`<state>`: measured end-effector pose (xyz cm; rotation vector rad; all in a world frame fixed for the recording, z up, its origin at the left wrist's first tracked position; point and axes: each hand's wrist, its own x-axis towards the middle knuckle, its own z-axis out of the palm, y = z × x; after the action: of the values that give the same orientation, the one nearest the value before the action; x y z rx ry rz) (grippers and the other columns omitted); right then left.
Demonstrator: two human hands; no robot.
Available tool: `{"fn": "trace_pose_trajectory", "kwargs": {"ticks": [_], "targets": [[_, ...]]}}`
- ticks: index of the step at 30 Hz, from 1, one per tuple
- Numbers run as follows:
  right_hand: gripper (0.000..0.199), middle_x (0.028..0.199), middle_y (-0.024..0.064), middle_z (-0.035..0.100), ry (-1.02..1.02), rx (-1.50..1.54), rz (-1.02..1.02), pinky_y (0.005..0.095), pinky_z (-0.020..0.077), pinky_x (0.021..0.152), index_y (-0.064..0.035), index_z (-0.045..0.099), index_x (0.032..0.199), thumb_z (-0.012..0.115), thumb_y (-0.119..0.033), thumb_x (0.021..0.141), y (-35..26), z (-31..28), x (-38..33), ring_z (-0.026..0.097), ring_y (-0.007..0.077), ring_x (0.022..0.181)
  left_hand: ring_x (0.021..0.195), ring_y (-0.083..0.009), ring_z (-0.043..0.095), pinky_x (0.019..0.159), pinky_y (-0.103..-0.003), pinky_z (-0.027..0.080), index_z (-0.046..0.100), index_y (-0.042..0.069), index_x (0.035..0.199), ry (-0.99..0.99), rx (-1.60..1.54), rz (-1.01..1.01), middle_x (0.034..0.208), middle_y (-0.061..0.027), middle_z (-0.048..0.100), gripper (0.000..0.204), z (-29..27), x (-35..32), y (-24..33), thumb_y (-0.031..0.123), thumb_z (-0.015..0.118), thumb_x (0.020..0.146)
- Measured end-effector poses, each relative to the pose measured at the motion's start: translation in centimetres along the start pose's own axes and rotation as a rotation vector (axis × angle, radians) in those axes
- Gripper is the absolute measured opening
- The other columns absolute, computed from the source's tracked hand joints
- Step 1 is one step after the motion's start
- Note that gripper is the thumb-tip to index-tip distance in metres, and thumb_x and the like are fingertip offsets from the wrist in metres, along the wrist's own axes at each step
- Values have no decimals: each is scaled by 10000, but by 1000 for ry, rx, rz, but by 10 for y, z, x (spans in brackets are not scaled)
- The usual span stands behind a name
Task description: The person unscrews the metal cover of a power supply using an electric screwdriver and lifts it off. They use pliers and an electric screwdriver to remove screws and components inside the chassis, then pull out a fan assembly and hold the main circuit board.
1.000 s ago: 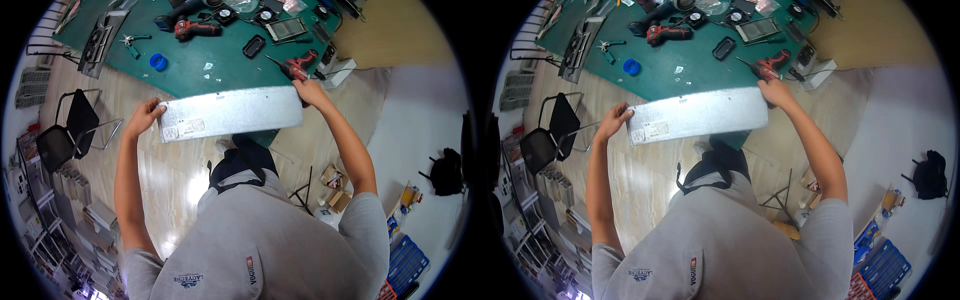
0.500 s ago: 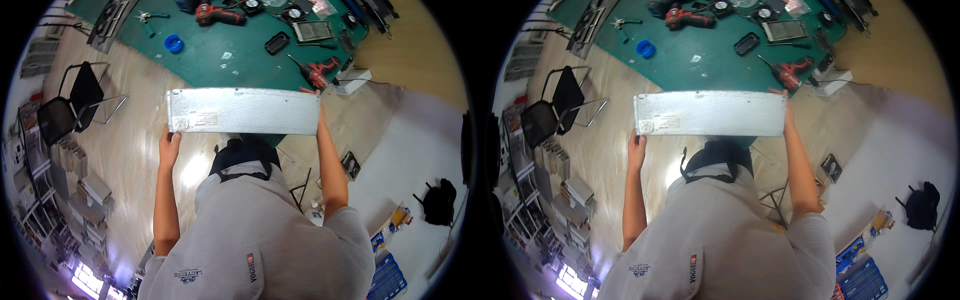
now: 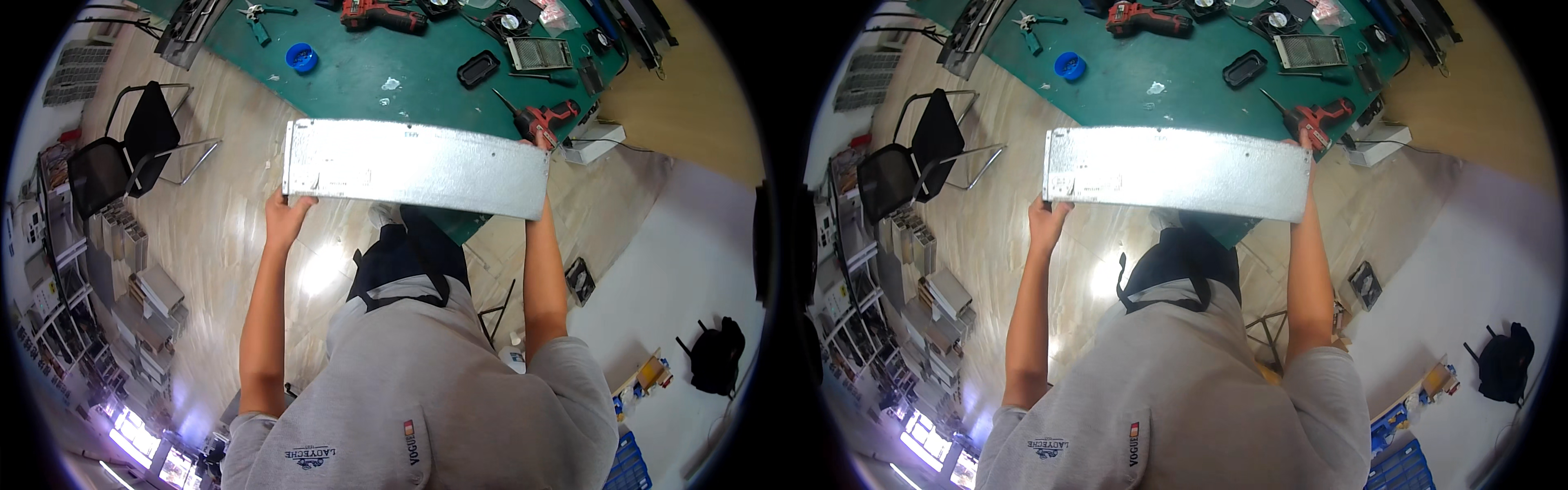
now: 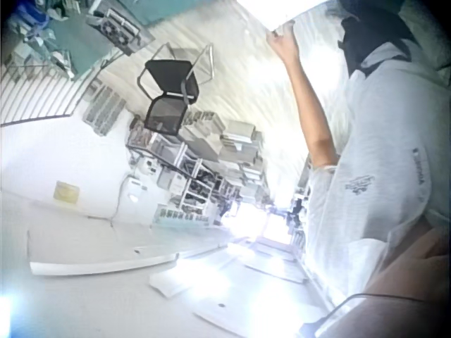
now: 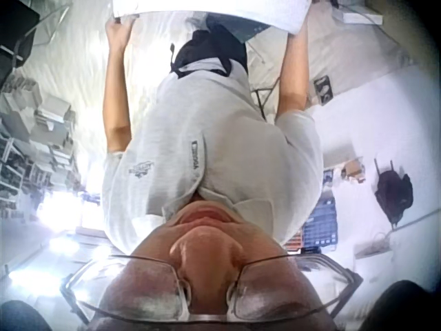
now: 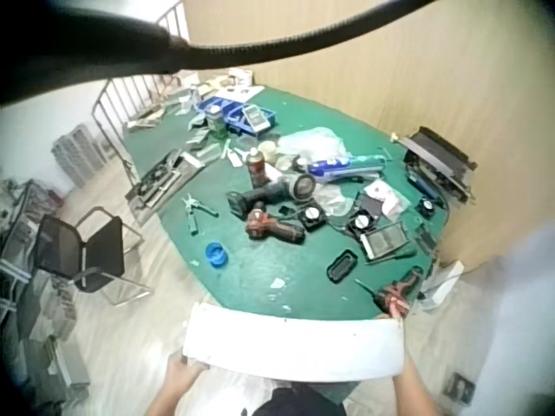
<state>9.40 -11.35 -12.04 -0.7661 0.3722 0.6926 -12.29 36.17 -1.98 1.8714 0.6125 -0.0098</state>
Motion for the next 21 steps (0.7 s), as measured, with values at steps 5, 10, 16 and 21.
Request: {"fn": "trace_pose_trajectory", "kwargs": {"ticks": [5,10,16,21], "targets": [[519,1172,55,612,82,-68,-212,359,489,895,-93,554,1234,449,-529,973,1,41,1,594,209,1044,825,-122,600,771,-285,478,663,-39,998,130,-175,64,913,-62,685,387,12,33,8,295,758,827],[535,1381,56,503,91,-284,-499,361,393,1057,-104,428,1402,359,-470,1018,9,22,15,482,222,1258,854,-141,601,768,-285,472,639,-54,1058,170,-182,43,962,-101,676,541,23,69,36,421,742,822],[530,1329,75,547,201,35,-280,374,430,1023,-104,463,1374,393,-476,1003,7,65,-5,532,257,1202,808,-143,603,714,-281,465,651,-54,1030,15,-59,-35,920,-96,672,623,19,124,75,515,739,792],[500,1336,78,542,370,154,-254,384,456,995,-118,441,1390,382,-437,1010,48,38,-44,536,265,1190,758,-155,627,670,-284,470,679,-30,995,-128,97,-64,852,-98,682,660,43,155,101,586,734,763]]}}
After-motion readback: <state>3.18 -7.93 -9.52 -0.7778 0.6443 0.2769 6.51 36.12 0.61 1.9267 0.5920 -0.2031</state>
